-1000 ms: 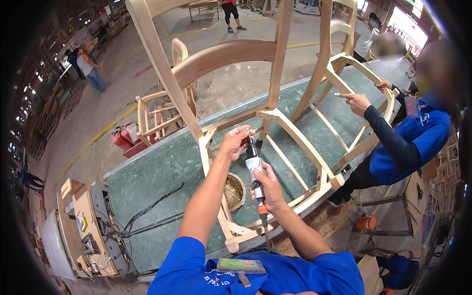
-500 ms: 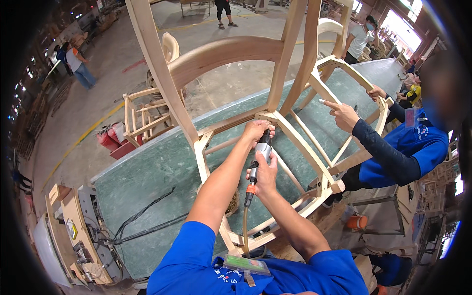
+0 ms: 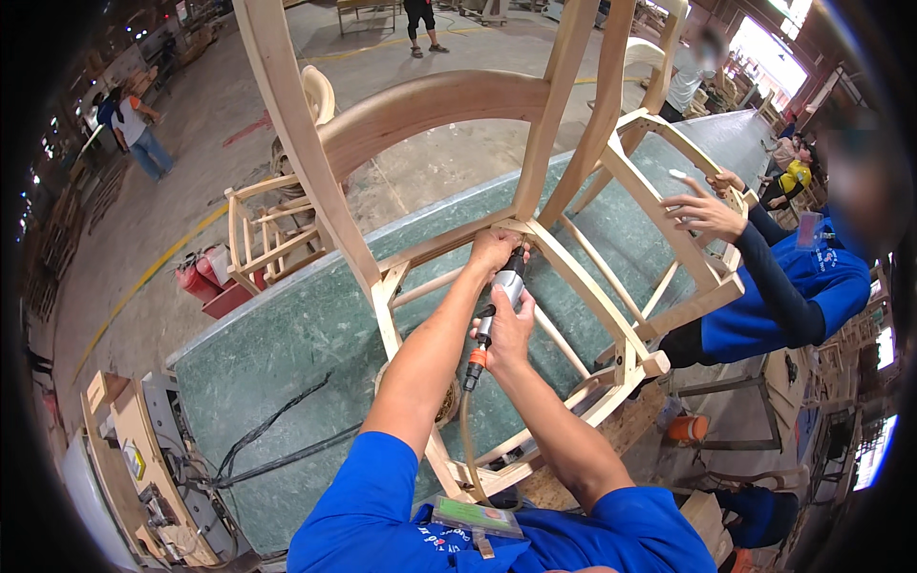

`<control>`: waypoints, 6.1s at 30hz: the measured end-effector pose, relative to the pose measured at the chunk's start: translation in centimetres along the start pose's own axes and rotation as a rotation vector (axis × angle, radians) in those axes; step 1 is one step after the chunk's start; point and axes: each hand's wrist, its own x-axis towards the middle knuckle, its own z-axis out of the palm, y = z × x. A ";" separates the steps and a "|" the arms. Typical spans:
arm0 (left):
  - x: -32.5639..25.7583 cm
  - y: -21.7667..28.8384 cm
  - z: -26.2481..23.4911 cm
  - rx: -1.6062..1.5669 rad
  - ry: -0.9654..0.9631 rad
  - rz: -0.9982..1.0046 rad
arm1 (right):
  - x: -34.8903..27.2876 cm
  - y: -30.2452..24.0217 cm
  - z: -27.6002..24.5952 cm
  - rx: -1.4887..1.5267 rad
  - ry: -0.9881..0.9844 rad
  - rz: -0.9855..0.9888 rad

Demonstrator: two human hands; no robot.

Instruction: The person assembles wooden chair frames on a factory floor using a pneumatic drill to fasten small wooden blocks to the chair legs. They then walk to a table saw and cut additional wooden pieces.

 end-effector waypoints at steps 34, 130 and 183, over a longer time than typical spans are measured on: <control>-2.9 -0.9 -5.1 0.255 0.203 -0.024 | 2.4 2.7 3.9 -0.032 0.185 -0.107; -1.3 -1.1 -1.7 -0.164 -0.226 -0.156 | 1.3 2.1 0.3 -0.243 0.100 -0.095; -61.6 -18.6 -9.3 -0.478 0.035 -0.042 | -38.9 3.7 -18.8 -0.810 -0.923 0.179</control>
